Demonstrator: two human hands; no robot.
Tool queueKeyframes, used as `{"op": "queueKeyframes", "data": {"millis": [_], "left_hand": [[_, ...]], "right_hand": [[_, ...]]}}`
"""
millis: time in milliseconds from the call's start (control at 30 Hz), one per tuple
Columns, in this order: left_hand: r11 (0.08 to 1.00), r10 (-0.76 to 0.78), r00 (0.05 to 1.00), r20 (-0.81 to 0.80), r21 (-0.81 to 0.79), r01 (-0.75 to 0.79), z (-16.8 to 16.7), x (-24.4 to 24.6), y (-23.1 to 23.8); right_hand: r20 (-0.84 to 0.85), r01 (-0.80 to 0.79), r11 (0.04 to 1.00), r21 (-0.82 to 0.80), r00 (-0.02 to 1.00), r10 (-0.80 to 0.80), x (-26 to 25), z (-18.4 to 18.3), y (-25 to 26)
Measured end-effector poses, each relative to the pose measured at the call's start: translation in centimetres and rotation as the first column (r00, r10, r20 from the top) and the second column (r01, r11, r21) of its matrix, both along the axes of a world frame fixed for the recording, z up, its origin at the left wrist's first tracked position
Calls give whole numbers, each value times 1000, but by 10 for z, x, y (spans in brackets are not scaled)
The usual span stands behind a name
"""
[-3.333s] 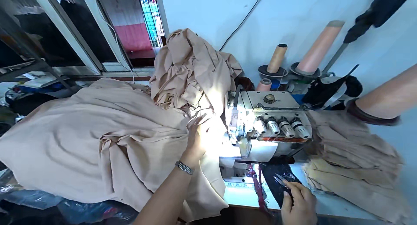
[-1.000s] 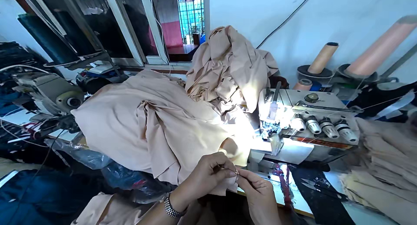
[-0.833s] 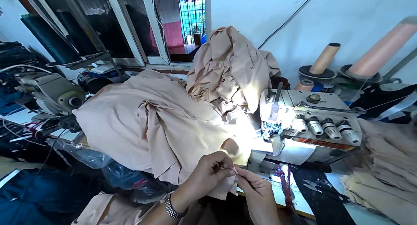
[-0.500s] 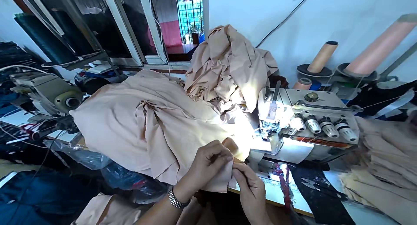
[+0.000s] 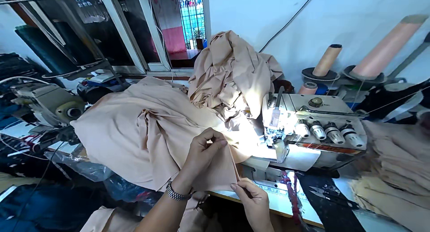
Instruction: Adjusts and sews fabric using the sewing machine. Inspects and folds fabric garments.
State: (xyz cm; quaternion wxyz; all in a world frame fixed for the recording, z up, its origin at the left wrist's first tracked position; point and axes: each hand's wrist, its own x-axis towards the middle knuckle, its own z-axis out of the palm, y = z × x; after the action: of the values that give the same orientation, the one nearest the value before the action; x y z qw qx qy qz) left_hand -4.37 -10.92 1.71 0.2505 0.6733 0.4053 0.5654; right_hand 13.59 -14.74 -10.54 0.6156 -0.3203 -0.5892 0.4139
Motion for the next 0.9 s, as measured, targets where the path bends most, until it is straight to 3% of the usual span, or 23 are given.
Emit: {"op": "queueKeyframes", "data": {"millis": [167, 333, 400, 467, 533, 600, 767, 900], "left_hand": [[996, -87, 976, -200, -34, 82, 27, 5, 10], [977, -200, 968, -153, 41, 209, 53, 34, 29], [968, -232, 964, -132, 63, 242, 49, 50, 36], [972, -213, 958, -190, 55, 227, 31, 67, 46], [983, -172, 938, -301, 5, 182, 7, 81, 54], [988, -148, 920, -362, -13, 154, -13, 91, 62], [980, 104, 853, -511, 200, 0, -35, 99, 59], [910, 397, 611, -685, 380, -164, -48, 114, 27]], "right_hand": [[-117, -47, 995, -87, 992, 37, 13, 30, -5], [-114, -31, 996, 81, 993, 40, 48, 71, -16], [-111, -26, 996, 83, 993, 35, 63, 79, -24], [-156, -11, 998, -54, 988, 2, 71, 76, -30], [-162, -27, 952, -305, 987, -24, 76, 67, -33], [-189, -52, 891, -452, 981, -38, 80, 51, -34], [-209, -67, 876, -477, 977, -39, 79, 19, -39], [-161, -75, 904, -420, 987, 7, 81, 6, -38]]}}
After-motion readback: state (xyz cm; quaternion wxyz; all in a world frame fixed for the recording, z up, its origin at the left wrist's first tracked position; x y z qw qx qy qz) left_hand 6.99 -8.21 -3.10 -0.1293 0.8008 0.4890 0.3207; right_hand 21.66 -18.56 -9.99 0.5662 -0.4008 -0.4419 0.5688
